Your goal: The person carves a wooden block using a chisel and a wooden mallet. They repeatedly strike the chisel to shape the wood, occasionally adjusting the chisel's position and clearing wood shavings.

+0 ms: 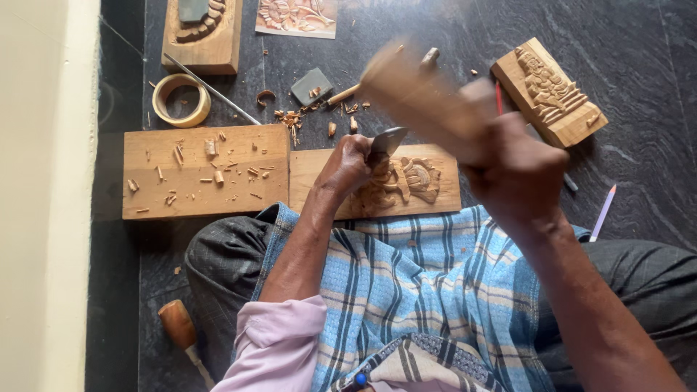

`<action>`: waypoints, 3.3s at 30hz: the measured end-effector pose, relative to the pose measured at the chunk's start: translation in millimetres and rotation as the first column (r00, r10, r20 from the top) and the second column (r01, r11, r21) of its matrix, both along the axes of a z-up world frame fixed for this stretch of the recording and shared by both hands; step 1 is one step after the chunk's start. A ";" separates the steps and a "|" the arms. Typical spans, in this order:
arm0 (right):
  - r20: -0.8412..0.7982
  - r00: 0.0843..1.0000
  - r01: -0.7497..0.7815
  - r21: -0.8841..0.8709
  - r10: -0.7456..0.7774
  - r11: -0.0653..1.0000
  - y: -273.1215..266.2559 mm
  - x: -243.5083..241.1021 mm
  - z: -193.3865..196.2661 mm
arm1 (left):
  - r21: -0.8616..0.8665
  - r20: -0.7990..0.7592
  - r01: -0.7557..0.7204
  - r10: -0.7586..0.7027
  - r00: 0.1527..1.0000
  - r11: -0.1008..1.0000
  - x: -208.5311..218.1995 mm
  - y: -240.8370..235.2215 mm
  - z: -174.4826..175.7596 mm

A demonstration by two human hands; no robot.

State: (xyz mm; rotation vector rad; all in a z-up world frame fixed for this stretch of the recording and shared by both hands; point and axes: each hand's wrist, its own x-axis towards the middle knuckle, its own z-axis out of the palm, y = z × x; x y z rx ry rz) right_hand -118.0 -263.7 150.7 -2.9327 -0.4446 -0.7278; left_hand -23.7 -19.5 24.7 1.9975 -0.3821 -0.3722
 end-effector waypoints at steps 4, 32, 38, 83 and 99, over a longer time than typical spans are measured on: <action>-0.011 0.997 0.076 0.297 -0.076 0.952 -5.8 -3.1 -15.6 | -0.231 -0.076 -0.213 0.200 0.977 0.949 -8.5 -3.4 -14.8; -0.025 0.998 0.070 0.429 -0.065 0.900 -6.1 -24.7 -24.9 | 0.010 0.052 -0.135 0.134 0.990 0.991 0.8 8.8 -13.8; -0.006 0.997 0.075 0.405 -0.079 0.911 -4.8 -25.2 -17.7 | -0.045 0.044 -0.101 0.103 0.994 0.994 0.5 4.0 -11.0; 0.011 0.994 0.098 0.344 -0.109 0.934 -4.6 -26.1 -7.2 | -0.061 0.022 0.036 -0.035 0.999 0.997 23.2 9.7 -9.8; 0.094 0.992 0.058 0.208 -0.079 0.976 4.3 -27.5 -2.5 | 0.165 0.003 0.116 -0.118 0.993 0.979 24.0 -4.1 19.8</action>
